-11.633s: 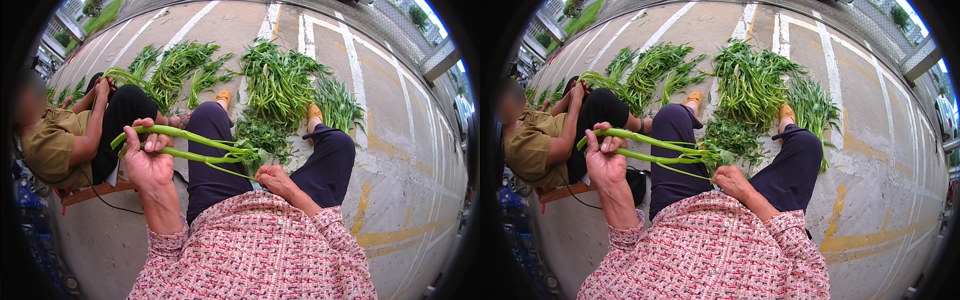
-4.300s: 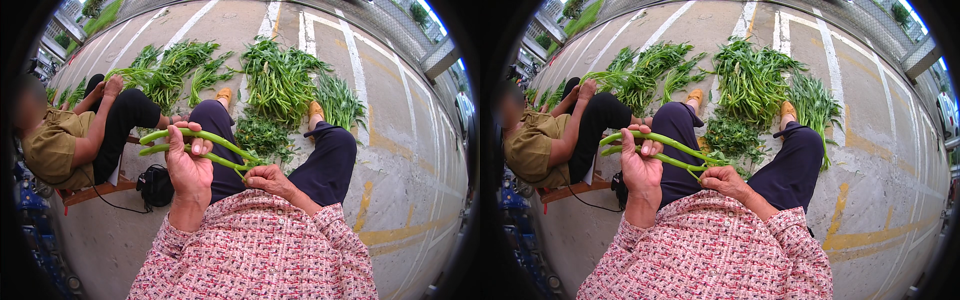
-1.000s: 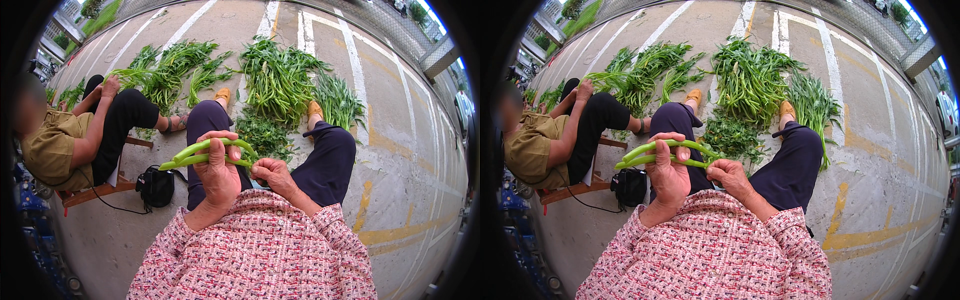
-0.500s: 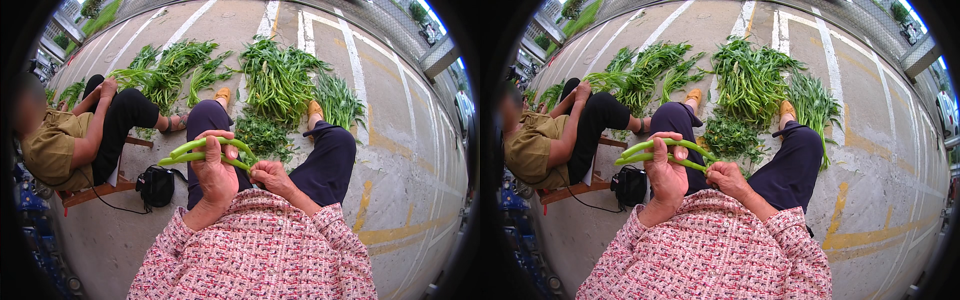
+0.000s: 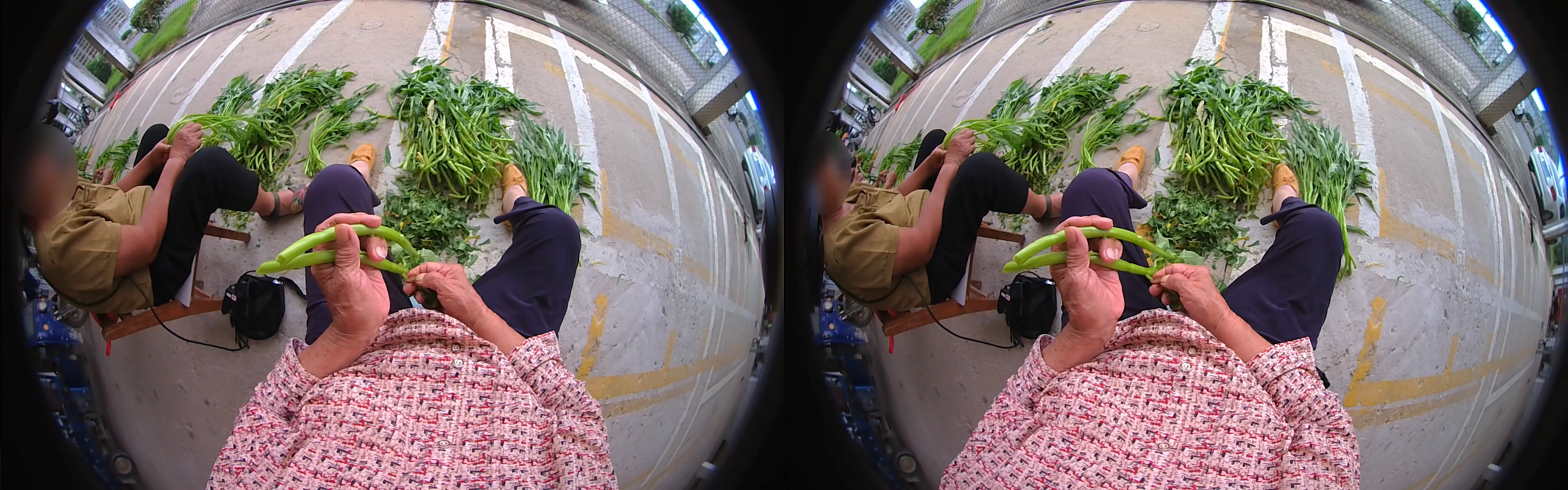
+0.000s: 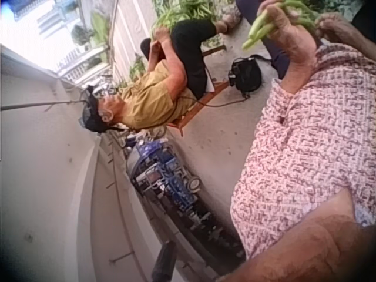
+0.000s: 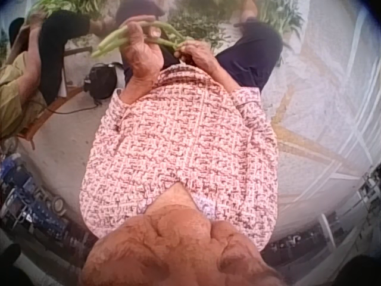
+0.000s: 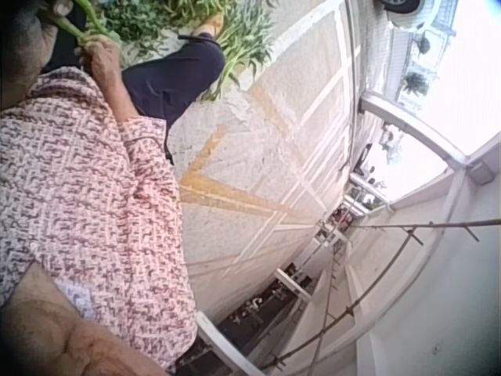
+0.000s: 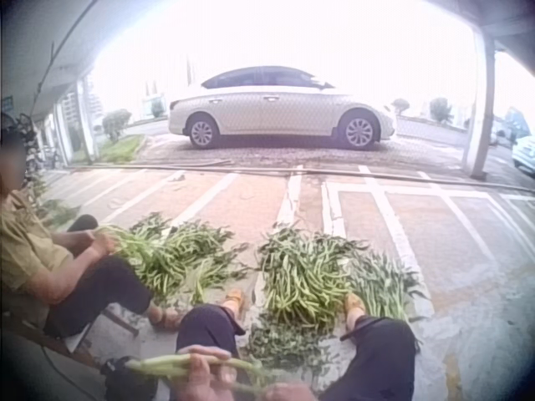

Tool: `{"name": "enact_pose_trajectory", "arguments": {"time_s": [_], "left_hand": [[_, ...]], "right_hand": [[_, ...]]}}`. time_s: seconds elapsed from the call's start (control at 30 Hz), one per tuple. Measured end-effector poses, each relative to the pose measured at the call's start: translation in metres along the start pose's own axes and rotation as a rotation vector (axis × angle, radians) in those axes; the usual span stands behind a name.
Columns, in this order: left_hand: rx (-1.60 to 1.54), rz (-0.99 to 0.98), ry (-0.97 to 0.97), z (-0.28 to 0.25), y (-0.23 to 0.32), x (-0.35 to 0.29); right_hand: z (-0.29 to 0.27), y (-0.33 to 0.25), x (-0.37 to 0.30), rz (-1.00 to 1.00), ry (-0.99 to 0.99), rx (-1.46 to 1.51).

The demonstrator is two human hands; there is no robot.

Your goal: The person plucks leaves from long green stems by hand while sitting in an outdoor area, handling bundles of vegetables laid out on the ground.

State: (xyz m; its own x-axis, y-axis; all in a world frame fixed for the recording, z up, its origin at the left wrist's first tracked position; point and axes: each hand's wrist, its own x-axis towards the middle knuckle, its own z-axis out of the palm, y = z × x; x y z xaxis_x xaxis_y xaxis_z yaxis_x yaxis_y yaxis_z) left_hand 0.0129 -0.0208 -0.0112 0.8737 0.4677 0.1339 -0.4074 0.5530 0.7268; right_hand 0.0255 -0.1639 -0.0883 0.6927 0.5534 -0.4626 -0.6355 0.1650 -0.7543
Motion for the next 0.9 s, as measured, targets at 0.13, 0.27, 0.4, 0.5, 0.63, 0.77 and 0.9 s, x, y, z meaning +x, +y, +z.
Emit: {"name": "enact_pose_trajectory", "arguments": {"time_s": [0.13, 0.27, 0.4, 0.5, 0.63, 0.77, 0.9], "left_hand": [[0.01, -0.002, 0.014, 0.002, -0.002, -0.002], [0.011, -0.019, -0.007, 0.003, -0.006, -0.007], [0.019, -0.02, -0.034, 0.004, -0.008, -0.009], [0.011, -0.027, -0.052, 0.008, -0.008, -0.012], [0.061, -0.023, -0.092, 0.007, -0.009, -0.016], [-0.007, 0.027, -0.043, 0.008, 0.009, -0.004], [-0.121, 0.065, -0.082, -0.005, 0.052, 0.037]], "right_hand": [[0.0, 0.0, 0.0, -0.022, -0.004, -0.014], [-0.004, 0.006, 0.005, -0.105, 0.005, -0.088], [-0.003, 0.004, 0.005, -0.092, 0.029, -0.107], [0.001, 0.0, 0.003, -0.09, 0.077, -0.173], [0.003, 0.005, 0.01, -0.224, 0.178, -0.458], [-0.015, 0.026, 0.022, -0.319, 0.244, -0.536], [-0.025, 0.009, 0.002, -0.019, 0.22, 0.093]]}}
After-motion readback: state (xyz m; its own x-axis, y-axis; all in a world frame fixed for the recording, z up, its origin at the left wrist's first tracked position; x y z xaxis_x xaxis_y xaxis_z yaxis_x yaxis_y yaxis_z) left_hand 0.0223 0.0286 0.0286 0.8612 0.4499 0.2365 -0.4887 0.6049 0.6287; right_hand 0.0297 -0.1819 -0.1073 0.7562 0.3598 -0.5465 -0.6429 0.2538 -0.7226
